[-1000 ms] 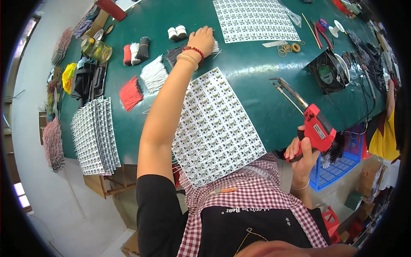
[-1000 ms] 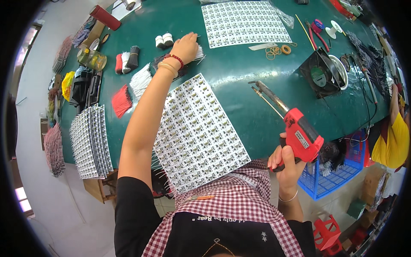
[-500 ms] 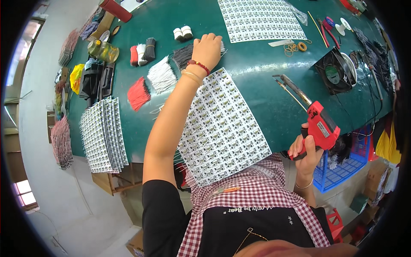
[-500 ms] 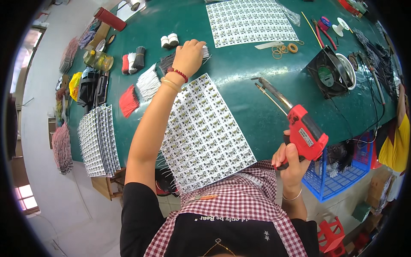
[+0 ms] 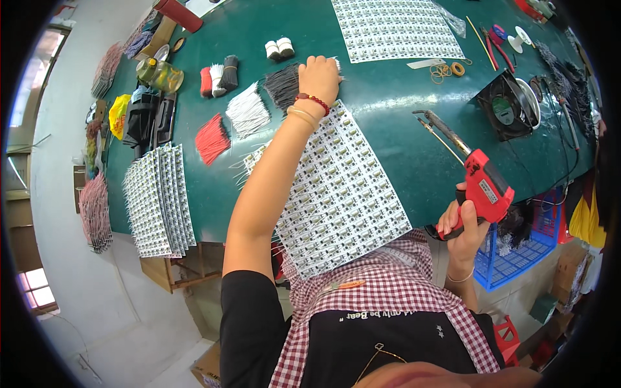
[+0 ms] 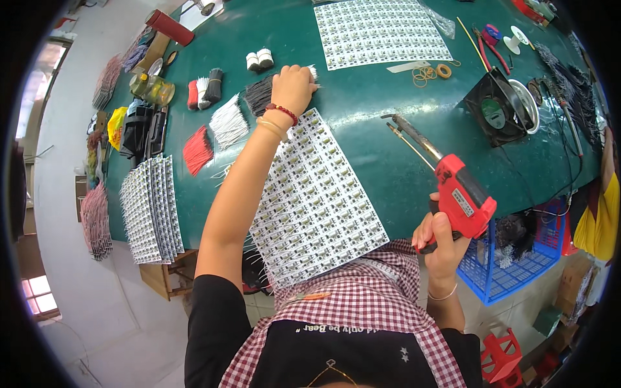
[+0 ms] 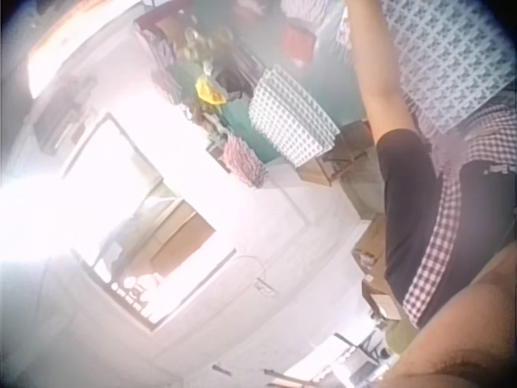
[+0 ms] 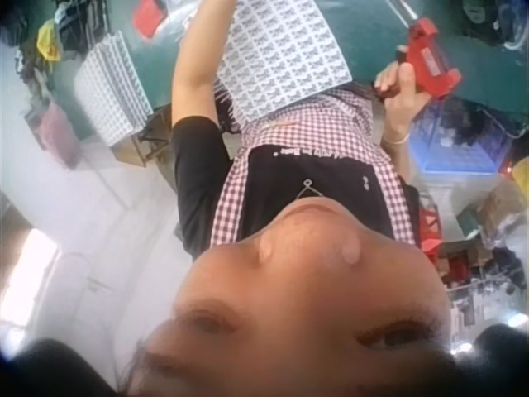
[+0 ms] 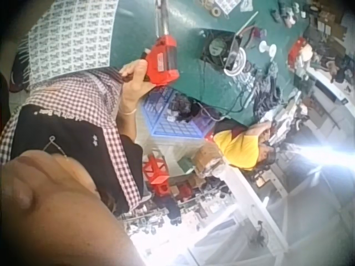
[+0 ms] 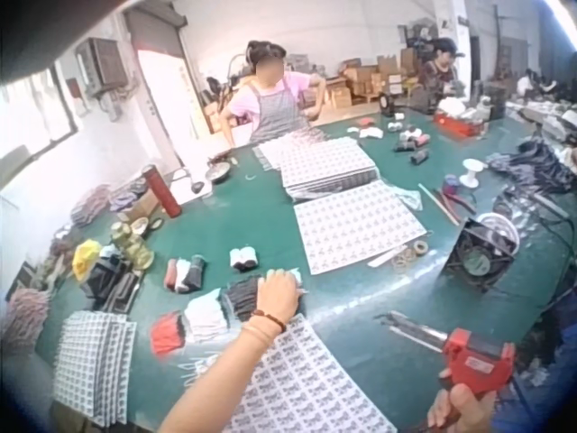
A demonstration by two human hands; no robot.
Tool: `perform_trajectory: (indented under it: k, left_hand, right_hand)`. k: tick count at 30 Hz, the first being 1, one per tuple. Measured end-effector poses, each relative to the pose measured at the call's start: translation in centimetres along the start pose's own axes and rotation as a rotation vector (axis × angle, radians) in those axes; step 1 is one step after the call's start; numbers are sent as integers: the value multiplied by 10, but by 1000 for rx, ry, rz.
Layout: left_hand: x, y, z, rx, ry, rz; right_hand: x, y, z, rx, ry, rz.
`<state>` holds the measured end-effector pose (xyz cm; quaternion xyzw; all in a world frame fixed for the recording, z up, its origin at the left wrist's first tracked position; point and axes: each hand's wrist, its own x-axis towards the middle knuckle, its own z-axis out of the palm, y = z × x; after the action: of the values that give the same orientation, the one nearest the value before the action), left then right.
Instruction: The person uses a red soldering iron to attach white wires to a large LED strip panel on a green workbench. They repeatedly pick up wires, position them on the panel, and apply the soldering iron to secure the connections. The workspace contains stacks of similar panels and bundles of wires.
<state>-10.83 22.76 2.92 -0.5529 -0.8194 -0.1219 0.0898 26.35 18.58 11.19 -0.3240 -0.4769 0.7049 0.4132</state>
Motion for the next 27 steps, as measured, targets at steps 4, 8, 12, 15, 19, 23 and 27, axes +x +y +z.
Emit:
perform_trajectory:
  k: [4, 8, 12, 15, 19, 23, 27]
  left_hand:
    - [1, 1, 8, -63, 1, 12]
    - [0, 1, 8, -123, 11, 32]
    - [-6, 3, 8, -96, 49, 86]
    - [-8, 4, 6, -104, 117, 93]
    - [-7, 4, -4, -90, 136, 54]
    - [-7, 4, 1, -89, 47, 25]
    - [-9, 7, 5, -78, 35, 40]
  right_hand:
    - [0, 2, -1, 12, 17, 12]
    - [-1, 1, 2, 13, 14, 10]
    - [-1, 0, 2, 9, 7, -5]
    - [0, 1, 1, 9, 10, -13]
    - [-1, 2, 0, 18, 24, 3]
    - [-2, 0, 2, 19, 33, 10]
    - [-3, 0, 3, 14, 38, 10]
